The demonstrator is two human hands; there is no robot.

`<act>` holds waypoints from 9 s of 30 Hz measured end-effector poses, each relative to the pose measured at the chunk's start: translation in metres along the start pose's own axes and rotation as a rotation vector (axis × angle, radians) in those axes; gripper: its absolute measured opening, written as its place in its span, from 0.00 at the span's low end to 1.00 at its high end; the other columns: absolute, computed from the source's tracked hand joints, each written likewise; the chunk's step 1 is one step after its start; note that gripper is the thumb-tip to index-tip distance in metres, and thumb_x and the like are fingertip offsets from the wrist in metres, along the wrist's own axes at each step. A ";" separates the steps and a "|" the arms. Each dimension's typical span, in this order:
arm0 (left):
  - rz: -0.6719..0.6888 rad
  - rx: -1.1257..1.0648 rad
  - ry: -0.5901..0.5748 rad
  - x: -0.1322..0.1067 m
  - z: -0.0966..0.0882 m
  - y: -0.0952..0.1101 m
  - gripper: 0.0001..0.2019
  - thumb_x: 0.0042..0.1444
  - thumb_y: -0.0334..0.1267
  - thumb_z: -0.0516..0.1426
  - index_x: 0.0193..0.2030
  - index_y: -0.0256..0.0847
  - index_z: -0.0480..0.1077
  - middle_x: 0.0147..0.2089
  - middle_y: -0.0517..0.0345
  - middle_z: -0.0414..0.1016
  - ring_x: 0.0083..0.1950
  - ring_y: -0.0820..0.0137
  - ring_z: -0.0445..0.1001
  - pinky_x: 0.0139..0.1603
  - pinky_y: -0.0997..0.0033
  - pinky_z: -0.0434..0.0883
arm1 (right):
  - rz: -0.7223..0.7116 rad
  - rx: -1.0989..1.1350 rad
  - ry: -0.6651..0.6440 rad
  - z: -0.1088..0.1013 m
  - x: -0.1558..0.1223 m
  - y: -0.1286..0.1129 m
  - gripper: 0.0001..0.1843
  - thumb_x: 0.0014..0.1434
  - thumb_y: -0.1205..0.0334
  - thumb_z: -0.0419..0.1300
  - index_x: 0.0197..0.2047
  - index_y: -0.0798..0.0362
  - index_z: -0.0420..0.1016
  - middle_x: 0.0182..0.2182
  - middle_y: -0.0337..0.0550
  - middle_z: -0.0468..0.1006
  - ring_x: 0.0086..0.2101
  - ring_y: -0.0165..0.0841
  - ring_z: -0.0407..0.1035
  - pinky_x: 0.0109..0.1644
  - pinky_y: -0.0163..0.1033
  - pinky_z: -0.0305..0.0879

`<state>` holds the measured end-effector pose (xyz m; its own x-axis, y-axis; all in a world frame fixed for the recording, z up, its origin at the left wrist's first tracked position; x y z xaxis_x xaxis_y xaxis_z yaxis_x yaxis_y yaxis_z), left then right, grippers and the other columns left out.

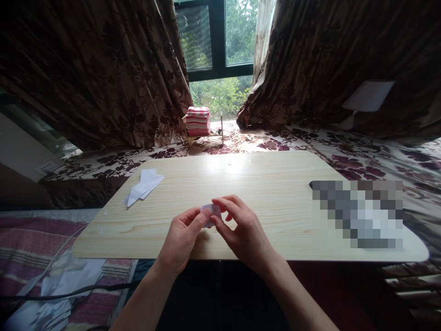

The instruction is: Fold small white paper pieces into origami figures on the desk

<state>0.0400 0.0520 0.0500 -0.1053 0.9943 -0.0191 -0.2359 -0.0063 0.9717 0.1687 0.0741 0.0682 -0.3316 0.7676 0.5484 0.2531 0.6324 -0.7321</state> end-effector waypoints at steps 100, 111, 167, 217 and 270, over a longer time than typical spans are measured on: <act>0.029 0.212 0.032 0.007 -0.005 0.017 0.09 0.50 0.35 0.58 0.22 0.36 0.74 0.23 0.60 0.71 0.29 0.72 0.67 0.33 0.74 0.65 | -0.296 -0.498 0.060 -0.005 -0.003 -0.021 0.10 0.59 0.71 0.56 0.40 0.49 0.75 0.37 0.46 0.73 0.36 0.35 0.67 0.33 0.39 0.68; 0.028 0.326 0.014 0.007 -0.008 0.014 0.09 0.52 0.37 0.57 0.25 0.37 0.74 0.25 0.60 0.71 0.30 0.72 0.67 0.33 0.75 0.65 | 0.090 -0.072 0.021 -0.007 -0.001 -0.002 0.05 0.60 0.65 0.57 0.33 0.52 0.73 0.34 0.43 0.72 0.32 0.32 0.68 0.29 0.37 0.67; 0.114 0.373 0.035 0.004 -0.003 0.017 0.09 0.53 0.36 0.59 0.31 0.34 0.79 0.30 0.53 0.79 0.36 0.65 0.75 0.38 0.71 0.70 | 0.473 0.335 -0.147 0.010 -0.003 0.022 0.13 0.58 0.51 0.60 0.36 0.54 0.70 0.30 0.40 0.74 0.32 0.33 0.69 0.36 0.39 0.66; -0.114 -0.164 0.175 -0.007 -0.016 -0.006 0.07 0.44 0.37 0.66 0.27 0.35 0.78 0.24 0.59 0.73 0.29 0.75 0.67 0.34 0.75 0.66 | -0.345 -0.378 0.096 0.002 -0.006 -0.029 0.11 0.55 0.75 0.60 0.37 0.49 0.76 0.43 0.49 0.72 0.45 0.41 0.66 0.45 0.48 0.71; 0.178 0.185 0.280 -0.016 -0.014 -0.001 0.05 0.51 0.38 0.63 0.32 0.38 0.77 0.29 0.60 0.77 0.32 0.73 0.72 0.37 0.76 0.68 | 0.456 0.556 0.016 0.021 0.001 0.008 0.08 0.52 0.57 0.65 0.33 0.53 0.74 0.30 0.39 0.76 0.33 0.32 0.70 0.37 0.37 0.67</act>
<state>0.0289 0.0345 0.0457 -0.3946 0.9116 0.1153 -0.0142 -0.1316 0.9912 0.1512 0.0776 0.0548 -0.2891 0.9467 0.1418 -0.1381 0.1053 -0.9848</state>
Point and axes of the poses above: each hand's wrist, its own x-axis towards the middle knuckle, its own z-axis out of the palm, y = z × x, the point moved 5 cm from there along x, towards the middle knuckle
